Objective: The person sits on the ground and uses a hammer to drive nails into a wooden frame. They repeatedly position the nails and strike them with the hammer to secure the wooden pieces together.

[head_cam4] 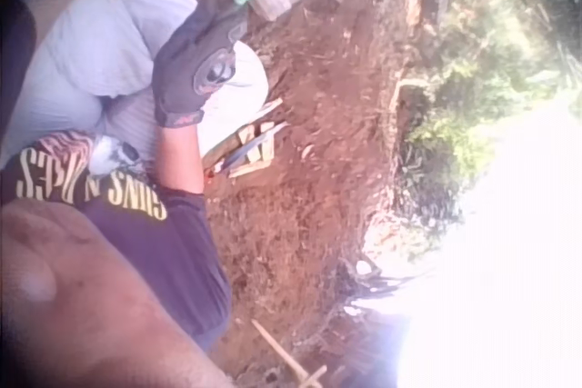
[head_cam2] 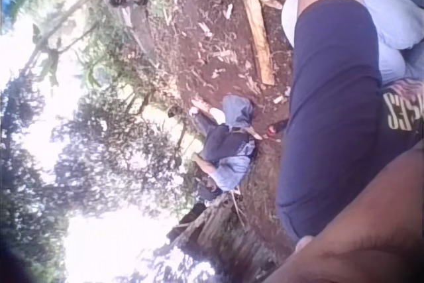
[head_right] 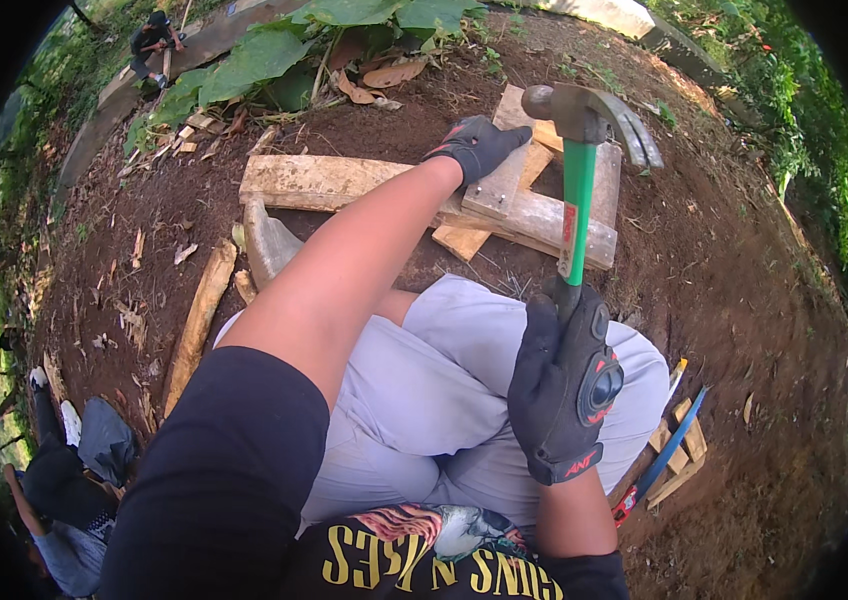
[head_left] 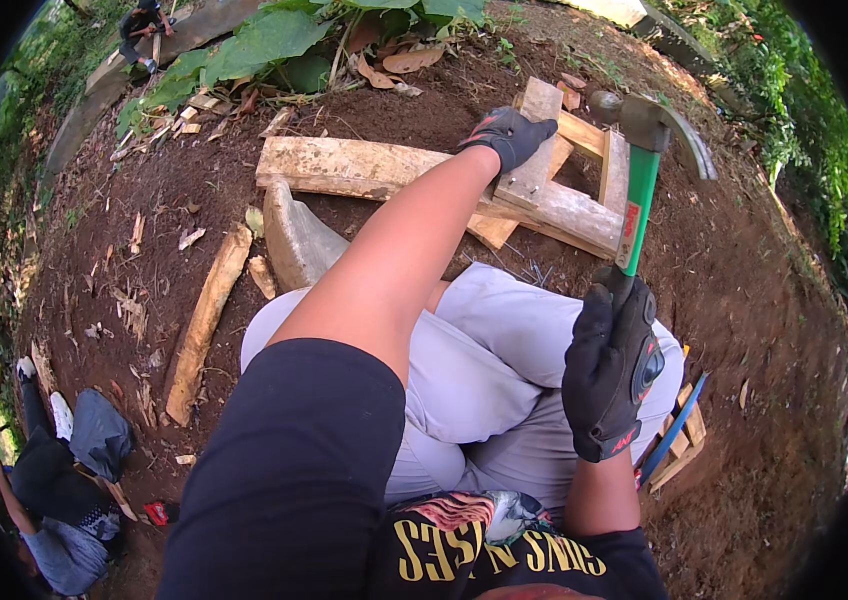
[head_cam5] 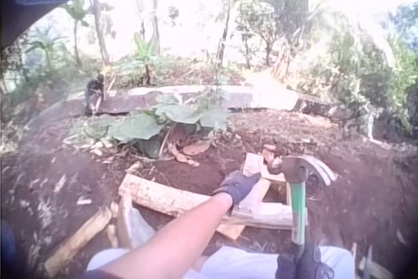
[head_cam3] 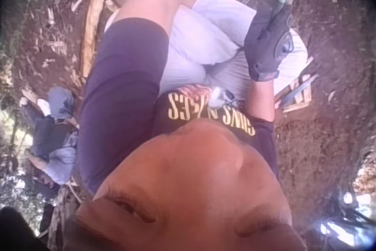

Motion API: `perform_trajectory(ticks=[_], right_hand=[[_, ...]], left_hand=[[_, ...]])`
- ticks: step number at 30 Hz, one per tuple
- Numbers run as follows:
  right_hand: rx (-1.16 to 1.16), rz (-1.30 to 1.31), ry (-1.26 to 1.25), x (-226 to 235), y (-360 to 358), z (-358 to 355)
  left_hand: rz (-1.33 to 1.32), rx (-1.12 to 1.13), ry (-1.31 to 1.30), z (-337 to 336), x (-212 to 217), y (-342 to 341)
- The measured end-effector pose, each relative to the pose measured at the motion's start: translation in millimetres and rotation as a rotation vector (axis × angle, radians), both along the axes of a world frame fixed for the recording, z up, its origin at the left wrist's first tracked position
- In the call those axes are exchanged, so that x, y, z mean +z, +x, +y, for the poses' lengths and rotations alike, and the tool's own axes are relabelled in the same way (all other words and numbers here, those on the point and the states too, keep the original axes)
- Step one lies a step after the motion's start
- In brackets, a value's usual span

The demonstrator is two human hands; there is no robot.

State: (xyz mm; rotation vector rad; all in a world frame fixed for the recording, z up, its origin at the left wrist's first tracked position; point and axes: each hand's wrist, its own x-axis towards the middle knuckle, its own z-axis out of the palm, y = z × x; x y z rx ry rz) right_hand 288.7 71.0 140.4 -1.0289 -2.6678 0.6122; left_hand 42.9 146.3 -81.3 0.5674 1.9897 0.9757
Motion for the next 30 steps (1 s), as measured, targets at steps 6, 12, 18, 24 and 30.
perform_trajectory(ticks=[6,12,18,24,30], right_hand=[[0.174,-0.305,0.066,-51,13,4],[-0.027,-0.046,0.030,-29,2,-12],[0.056,-0.114,0.046,-20,-5,-18],[0.143,-0.395,0.048,-68,12,-6],[-0.129,-0.034,0.090,-12,-2,-19]], left_hand=[[0.012,-0.004,0.009,1,-17,-9],[0.062,0.048,0.016,7,-15,3],[0.125,0.086,0.022,13,-22,-7],[0.093,-0.019,0.049,9,-34,-5],[0.008,0.090,0.050,4,-22,2]])
